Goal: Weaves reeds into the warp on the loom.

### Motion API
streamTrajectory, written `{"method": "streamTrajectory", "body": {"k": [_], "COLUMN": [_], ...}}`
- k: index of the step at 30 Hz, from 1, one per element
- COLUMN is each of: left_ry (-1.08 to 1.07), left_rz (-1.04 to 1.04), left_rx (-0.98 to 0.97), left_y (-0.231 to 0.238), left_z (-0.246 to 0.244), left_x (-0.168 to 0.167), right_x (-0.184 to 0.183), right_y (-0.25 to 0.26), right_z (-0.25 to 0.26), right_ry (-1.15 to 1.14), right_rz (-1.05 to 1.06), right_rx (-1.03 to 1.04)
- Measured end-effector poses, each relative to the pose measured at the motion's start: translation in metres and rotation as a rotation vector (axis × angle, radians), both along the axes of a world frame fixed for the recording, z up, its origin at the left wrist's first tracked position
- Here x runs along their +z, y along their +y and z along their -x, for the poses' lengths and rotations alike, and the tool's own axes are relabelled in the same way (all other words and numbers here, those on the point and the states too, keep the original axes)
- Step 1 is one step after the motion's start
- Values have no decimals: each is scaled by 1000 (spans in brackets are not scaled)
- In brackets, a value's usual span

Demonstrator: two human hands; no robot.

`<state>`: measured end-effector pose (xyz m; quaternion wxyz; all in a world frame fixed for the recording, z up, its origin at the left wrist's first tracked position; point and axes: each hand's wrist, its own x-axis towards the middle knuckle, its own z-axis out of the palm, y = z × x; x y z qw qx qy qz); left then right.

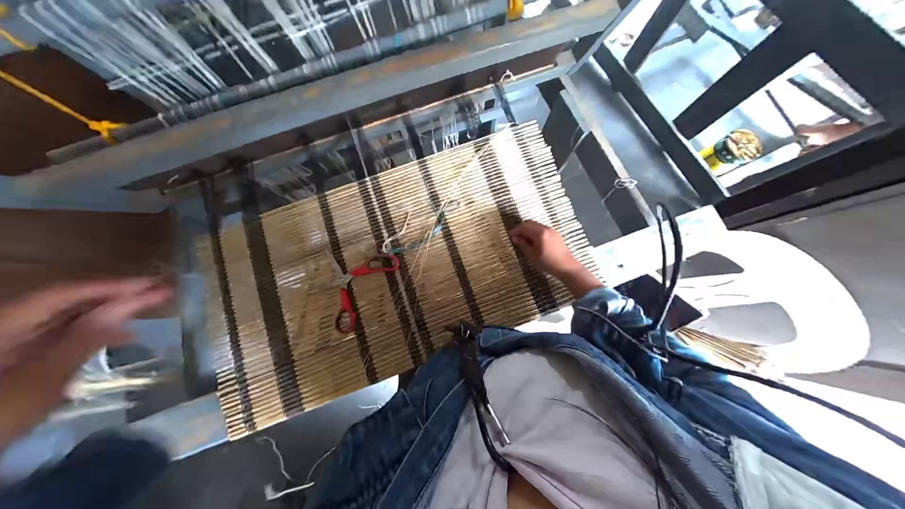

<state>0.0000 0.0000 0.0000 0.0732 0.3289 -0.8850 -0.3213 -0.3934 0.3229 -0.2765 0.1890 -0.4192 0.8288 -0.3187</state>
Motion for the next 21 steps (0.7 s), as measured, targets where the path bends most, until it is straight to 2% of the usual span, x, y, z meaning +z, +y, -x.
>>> {"method": "streamTrajectory", "body": {"k": [2, 4, 7, 9, 13, 21], "left_ry": [100, 188, 96, -27, -243, -257], "left_rz": [77, 95, 69, 130, 139, 71], "left_rx": [-224, -389, -485, -499, -498, -413], "left_y": [16, 22, 40, 51, 63, 59], "left_z": [121, 236, 381, 448, 507, 519], "left_x": [-27, -72, -145, -188, -231, -232], "right_x": [-6, -15, -34, -39, -29, -36], "right_y": [2, 5, 9, 9, 10, 7], "right_z": [-9, -15, -19, -19, -20, -19], "right_ry": [62, 97, 156, 152, 97, 113], "right_rz": [55, 119, 230, 293, 356, 362], "right_rx": [-49, -84, -108, -132, -175, -195]}}
